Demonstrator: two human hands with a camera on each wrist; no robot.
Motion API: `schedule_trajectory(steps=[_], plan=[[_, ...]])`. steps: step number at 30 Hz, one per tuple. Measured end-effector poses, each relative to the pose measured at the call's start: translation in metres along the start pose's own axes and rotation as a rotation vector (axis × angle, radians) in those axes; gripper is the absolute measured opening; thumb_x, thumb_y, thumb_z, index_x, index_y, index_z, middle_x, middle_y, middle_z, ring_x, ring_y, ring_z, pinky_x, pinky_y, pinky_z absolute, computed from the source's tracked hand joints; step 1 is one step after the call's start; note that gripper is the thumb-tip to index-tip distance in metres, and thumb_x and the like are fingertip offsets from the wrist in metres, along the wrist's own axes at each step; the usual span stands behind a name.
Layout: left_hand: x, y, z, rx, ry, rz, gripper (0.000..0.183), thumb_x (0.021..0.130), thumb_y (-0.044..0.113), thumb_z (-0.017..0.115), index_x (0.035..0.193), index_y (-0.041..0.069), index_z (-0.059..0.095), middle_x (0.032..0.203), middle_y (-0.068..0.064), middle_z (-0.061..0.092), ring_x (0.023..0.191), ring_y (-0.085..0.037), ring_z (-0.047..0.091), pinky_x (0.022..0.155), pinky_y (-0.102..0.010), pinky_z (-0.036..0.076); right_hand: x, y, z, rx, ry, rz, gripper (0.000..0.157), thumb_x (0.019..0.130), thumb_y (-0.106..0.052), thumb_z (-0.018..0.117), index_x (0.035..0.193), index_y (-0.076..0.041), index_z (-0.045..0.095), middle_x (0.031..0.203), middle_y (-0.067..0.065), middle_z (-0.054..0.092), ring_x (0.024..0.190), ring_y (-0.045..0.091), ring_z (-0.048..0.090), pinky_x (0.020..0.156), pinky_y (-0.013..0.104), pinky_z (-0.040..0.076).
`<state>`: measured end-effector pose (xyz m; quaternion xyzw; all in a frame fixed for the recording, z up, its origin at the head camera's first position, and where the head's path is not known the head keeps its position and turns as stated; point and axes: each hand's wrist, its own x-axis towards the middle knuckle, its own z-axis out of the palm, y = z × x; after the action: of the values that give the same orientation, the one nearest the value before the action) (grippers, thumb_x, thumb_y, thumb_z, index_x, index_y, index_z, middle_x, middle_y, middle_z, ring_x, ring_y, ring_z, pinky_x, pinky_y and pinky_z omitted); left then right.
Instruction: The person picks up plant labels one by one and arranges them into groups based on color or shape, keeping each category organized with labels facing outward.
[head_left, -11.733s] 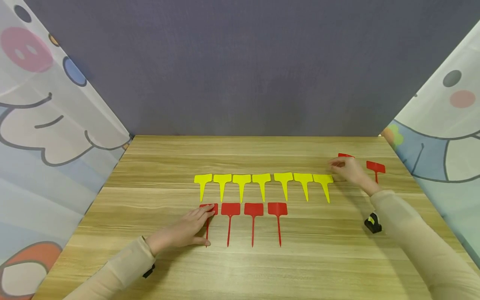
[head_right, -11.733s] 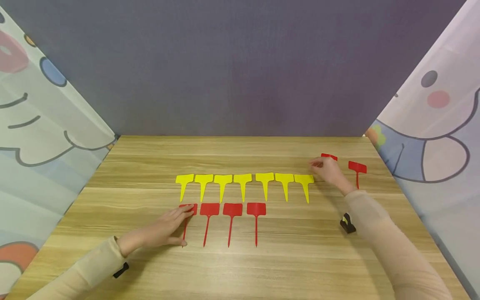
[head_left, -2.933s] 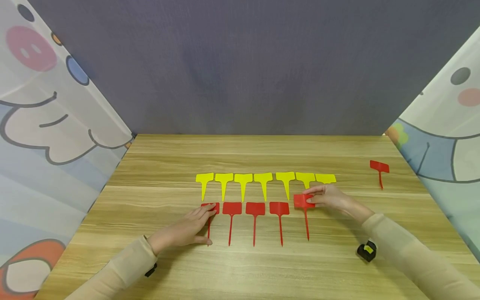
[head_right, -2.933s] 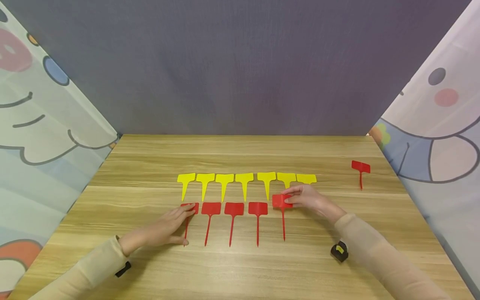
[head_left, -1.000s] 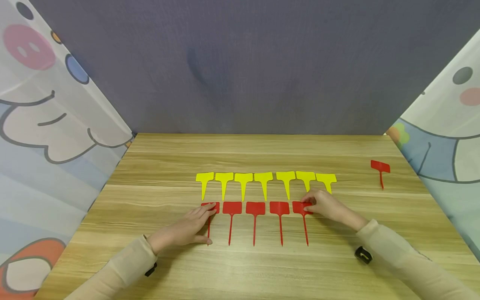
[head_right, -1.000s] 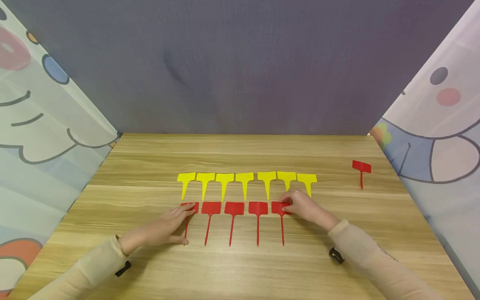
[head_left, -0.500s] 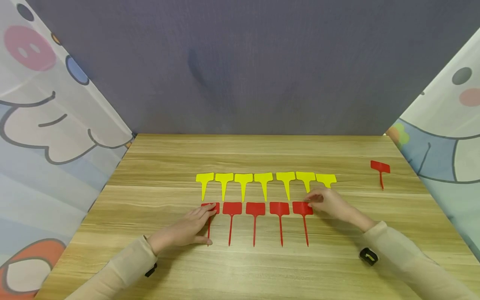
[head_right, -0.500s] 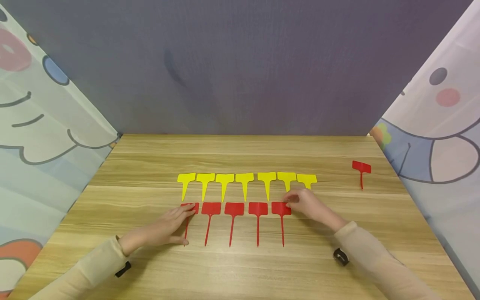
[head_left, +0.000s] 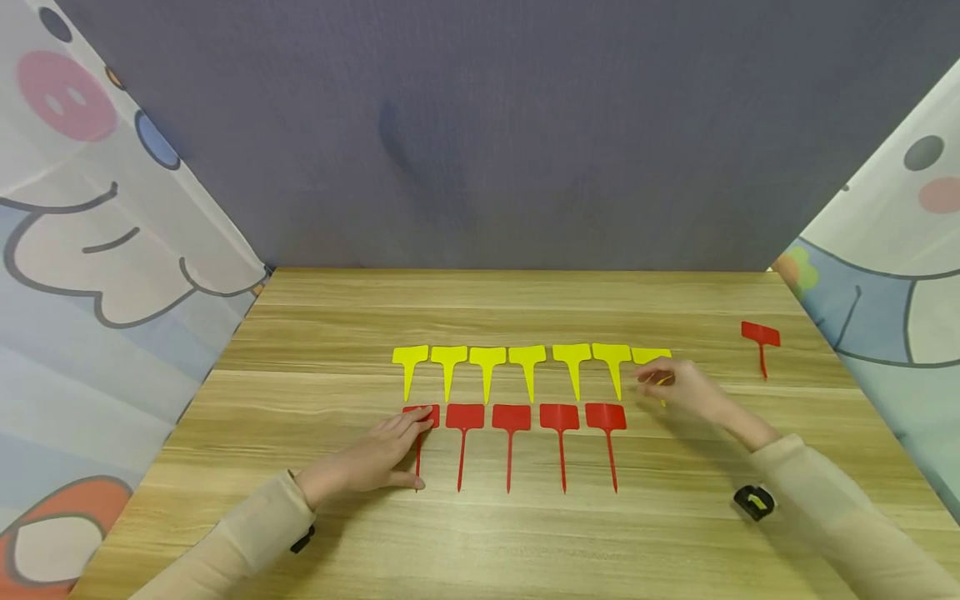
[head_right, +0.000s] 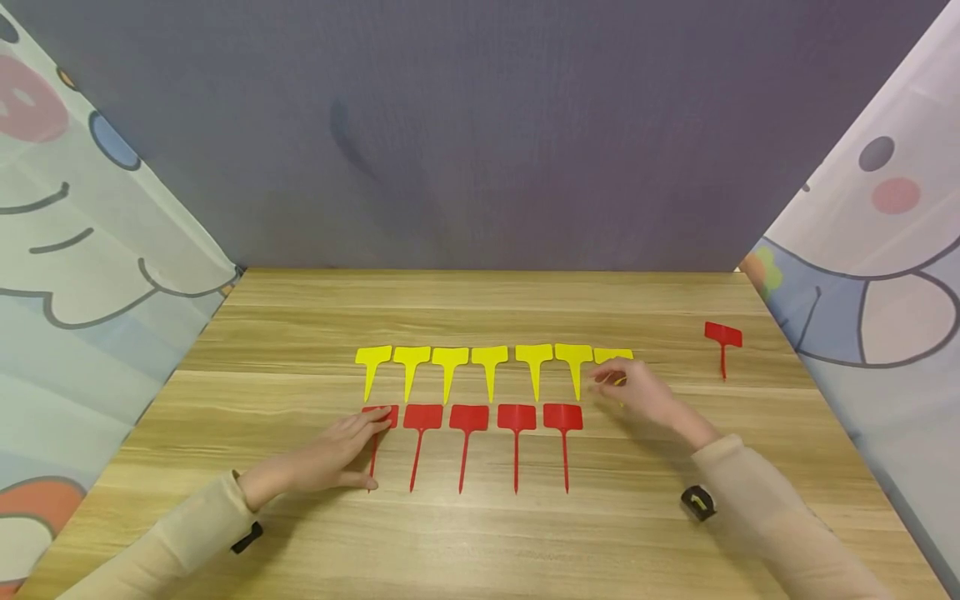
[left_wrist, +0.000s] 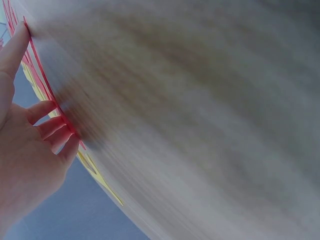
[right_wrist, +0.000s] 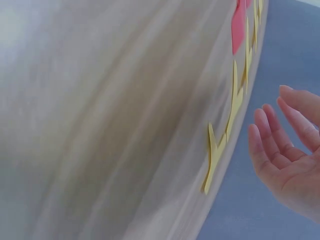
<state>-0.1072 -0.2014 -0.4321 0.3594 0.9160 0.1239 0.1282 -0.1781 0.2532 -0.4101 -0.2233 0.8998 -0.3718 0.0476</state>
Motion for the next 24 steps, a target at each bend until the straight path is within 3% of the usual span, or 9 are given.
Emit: schedule_trajectory(steps=[9,16,24], plan=[[0.000,-0.001,0.001,0.003,-0.012,-0.015,0.083,0.078,0.050,0.058,0.135,-0.002,0.028,0.144,-0.015,0.020,0.130,-0.029,0.020,0.103,-0.046,0.023,0.000,0.015,-0.024,-0.056,0.082,-0.001,0.021,0.079,0.001,0.062,0.098,0.009,0.062,0.088,0.020,0.063,0.071,0.001,0.055,0.062,0.021,0.048],[0.000,-0.001,0.001,0.004,0.013,0.006,0.082,0.079,0.050,0.057,0.133,-0.004,0.030,0.142,-0.018,0.022,0.129,-0.032,0.022,0.102,-0.048,0.024,-0.001,0.019,-0.044,-0.093,0.070,0.077,0.025,0.083,-0.004,0.059,0.103,0.009,0.060,0.091,0.020,0.063,0.074,-0.002,0.053,0.063,0.018,0.047],[0.000,0.000,0.000,0.004,-0.001,-0.006,0.082,0.078,0.049,0.058,0.134,-0.004,0.030,0.143,-0.017,0.022,0.130,-0.030,0.021,0.103,-0.047,0.024,-0.003,0.031,-0.056,-0.113,0.098,0.082,0.026,0.083,-0.006,0.059,0.104,0.009,0.060,0.091,0.022,0.063,0.074,-0.003,0.054,0.060,0.017,0.046]])
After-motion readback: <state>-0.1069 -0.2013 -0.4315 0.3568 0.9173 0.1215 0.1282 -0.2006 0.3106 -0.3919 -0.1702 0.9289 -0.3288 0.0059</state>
